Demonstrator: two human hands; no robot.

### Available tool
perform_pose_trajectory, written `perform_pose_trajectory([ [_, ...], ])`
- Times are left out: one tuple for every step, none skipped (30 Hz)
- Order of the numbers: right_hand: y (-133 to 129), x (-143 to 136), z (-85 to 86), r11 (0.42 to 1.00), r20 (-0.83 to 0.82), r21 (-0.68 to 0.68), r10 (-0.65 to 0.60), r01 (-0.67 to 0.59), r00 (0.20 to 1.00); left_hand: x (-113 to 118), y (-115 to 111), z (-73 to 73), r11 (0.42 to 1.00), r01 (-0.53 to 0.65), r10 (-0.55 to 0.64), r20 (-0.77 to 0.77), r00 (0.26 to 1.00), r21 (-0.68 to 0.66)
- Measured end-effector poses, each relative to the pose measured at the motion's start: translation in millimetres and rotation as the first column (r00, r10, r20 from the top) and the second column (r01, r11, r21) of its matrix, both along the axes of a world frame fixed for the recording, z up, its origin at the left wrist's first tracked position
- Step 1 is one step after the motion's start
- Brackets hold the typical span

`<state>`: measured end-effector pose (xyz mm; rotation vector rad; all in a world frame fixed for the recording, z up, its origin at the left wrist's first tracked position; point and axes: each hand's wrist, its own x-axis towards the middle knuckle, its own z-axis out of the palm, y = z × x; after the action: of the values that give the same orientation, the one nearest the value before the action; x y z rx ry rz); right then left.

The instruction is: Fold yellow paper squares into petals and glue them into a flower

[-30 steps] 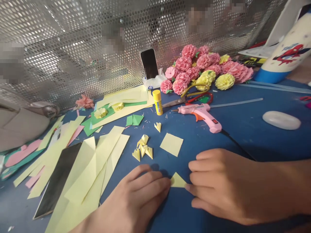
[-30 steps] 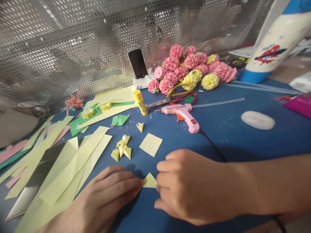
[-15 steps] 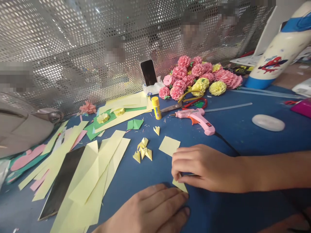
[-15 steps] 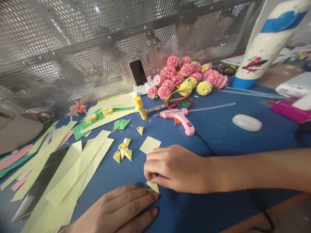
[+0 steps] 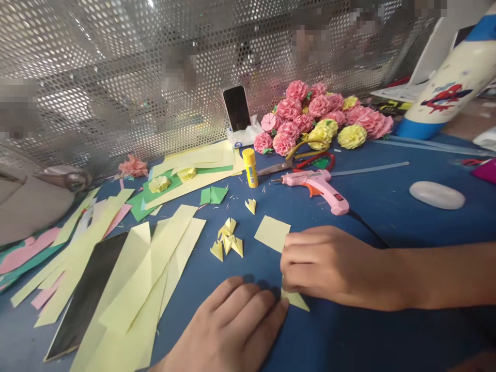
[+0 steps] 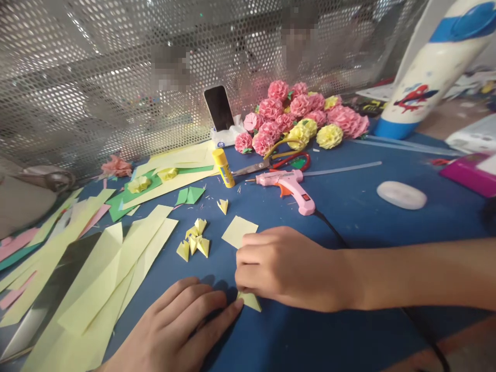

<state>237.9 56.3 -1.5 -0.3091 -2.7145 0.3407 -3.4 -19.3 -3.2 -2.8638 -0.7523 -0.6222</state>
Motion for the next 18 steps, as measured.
perform_pose_trajectory([
  [-0.1, 0.5, 0.2, 0.998, 0.002, 0.059, 0.009, -0.009, 1.000, -0.5, 0.0, 0.2, 1.000, -0.006, 0.006, 0.011, 1.000, -0.008],
  [-0.3, 0.8, 0.6, 0.992, 0.002, 0.124, 0.020, -0.020, 1.000, -0.9, 0.0, 0.6, 0.999, -0.014, 0.015, 0.021, 1.000, -0.030],
  [-0.9, 1.0, 1.4, 0.983, 0.005, 0.183, 0.032, -0.033, 0.999, -1.0, 0.2, 1.0, 0.998, -0.017, 0.018, 0.027, 0.999, -0.055],
  [-1.6, 1.0, 2.5, 0.972, 0.010, 0.232, 0.044, -0.046, 0.999, -1.0, 0.5, 1.5, 0.997, -0.017, 0.020, 0.033, 0.999, -0.079],
  [-2.4, 0.9, 3.8, 0.961, 0.017, 0.272, 0.056, -0.058, 0.998, -0.9, 0.9, 1.8, 0.995, -0.016, 0.020, 0.037, 0.999, -0.096],
  [-3.3, 0.8, 5.1, 0.951, 0.020, 0.303, 0.065, -0.068, 0.998, -0.7, 1.4, 1.9, 0.995, -0.014, 0.019, 0.046, 0.999, -0.103],
  [-4.1, 0.7, 6.3, 0.942, 0.021, 0.327, 0.069, -0.072, 0.997, -0.5, 1.8, 1.8, 0.994, -0.013, 0.018, 0.049, 0.999, -0.106],
  [-4.8, 0.7, 7.4, 0.937, 0.025, 0.342, 0.075, -0.079, 0.997, -0.5, 2.2, 1.4, 0.995, -0.009, 0.014, 0.052, 0.999, -0.102],
  [-5.4, 0.8, 8.3, 0.933, 0.031, 0.350, 0.082, -0.088, 0.996, -0.6, 2.4, 0.9, 0.995, -0.010, 0.016, 0.056, 0.998, -0.095],
  [-5.7, 1.1, 9.0, 0.930, 0.039, 0.355, 0.089, -0.097, 0.995, -0.9, 2.5, 0.2, 0.997, -0.009, 0.015, 0.076, 0.997, -0.082],
  [-5.8, 1.6, 9.6, 0.929, 0.050, 0.355, 0.095, -0.106, 0.994, -1.4, 2.5, -0.4, 0.997, -0.012, 0.019, 0.095, 0.995, -0.071],
  [-5.8, 2.1, 10.2, 0.928, 0.062, 0.353, 0.100, -0.115, 0.993, -2.1, 2.3, -0.7, 0.998, -0.020, 0.027, 0.116, 0.993, -0.062],
  [-5.8, 2.7, 10.8, 0.928, 0.079, 0.350, 0.103, -0.124, 0.992, -3.0, 2.2, -0.8, 0.998, -0.028, 0.034, 0.128, 0.991, -0.055],
  [-5.9, 3.3, 11.5, 0.928, 0.093, 0.348, 0.104, -0.130, 0.990, -3.8, 2.0, -0.5, 0.998, -0.034, 0.041, 0.131, 0.991, -0.054],
  [-6.1, 3.7, 12.3, 0.929, 0.107, 0.345, 0.101, -0.132, 0.989, -4.6, 1.8, 0.1, 0.997, -0.039, 0.046, 0.118, 0.992, -0.060],
  [-6.5, 4.1, 13.3, 0.929, 0.121, 0.345, 0.097, -0.133, 0.988, -5.1, 1.8, 0.9, 0.997, -0.042, 0.048, 0.095, 0.994, -0.065],
  [-7.3, 4.3, 14.4, 0.930, 0.134, 0.343, 0.091, -0.132, 0.987, -5.3, 1.8, 1.6, 0.996, -0.043, 0.047, 0.064, 0.997, -0.072],
  [-8.6, 4.4, 15.6, 0.931, 0.145, 0.342, 0.082, -0.128, 0.986, -5.2, 1.8, 2.1, 0.997, -0.039, 0.041, 0.040, 0.998, -0.066],
])
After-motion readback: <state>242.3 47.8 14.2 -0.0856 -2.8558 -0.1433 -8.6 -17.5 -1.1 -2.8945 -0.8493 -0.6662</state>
